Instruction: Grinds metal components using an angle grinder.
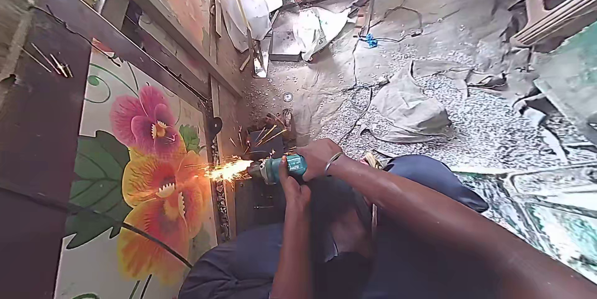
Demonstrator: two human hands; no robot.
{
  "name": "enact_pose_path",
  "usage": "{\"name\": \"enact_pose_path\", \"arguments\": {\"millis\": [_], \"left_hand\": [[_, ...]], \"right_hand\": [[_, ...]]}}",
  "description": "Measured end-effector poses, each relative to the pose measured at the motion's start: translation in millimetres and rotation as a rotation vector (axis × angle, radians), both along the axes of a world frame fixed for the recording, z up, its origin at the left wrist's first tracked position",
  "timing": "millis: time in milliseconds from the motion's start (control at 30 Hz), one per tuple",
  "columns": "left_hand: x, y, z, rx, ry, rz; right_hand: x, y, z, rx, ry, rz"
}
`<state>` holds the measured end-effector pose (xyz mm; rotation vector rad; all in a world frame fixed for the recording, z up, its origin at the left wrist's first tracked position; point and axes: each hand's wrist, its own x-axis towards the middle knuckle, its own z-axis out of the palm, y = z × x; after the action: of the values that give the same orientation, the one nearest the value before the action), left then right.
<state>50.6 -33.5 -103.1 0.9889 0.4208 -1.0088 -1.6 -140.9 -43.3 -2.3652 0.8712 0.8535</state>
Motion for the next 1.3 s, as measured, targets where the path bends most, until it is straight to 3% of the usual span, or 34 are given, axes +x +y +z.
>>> {"name": "enact_pose_path", "arguments": {"millis": [267, 433, 767, 1300], "left_hand": [[-3, 5, -1, -0.059, 0.026, 0.045], [-8, 21, 21, -0.02, -0.045, 0.081], [-8, 41, 42, -0.001, -0.197, 0.314], [-10, 10, 15, -0.014, 0.003, 0.131]], "right_hand": [[-5, 3, 2, -0.014, -0.063, 0.08], [-7, 19, 14, 0.034, -0.095, 0.1], [3, 43, 31, 0.144, -0.177, 0.183], [-5, 17, 18, 0.059, -0.023, 0.058]]}}
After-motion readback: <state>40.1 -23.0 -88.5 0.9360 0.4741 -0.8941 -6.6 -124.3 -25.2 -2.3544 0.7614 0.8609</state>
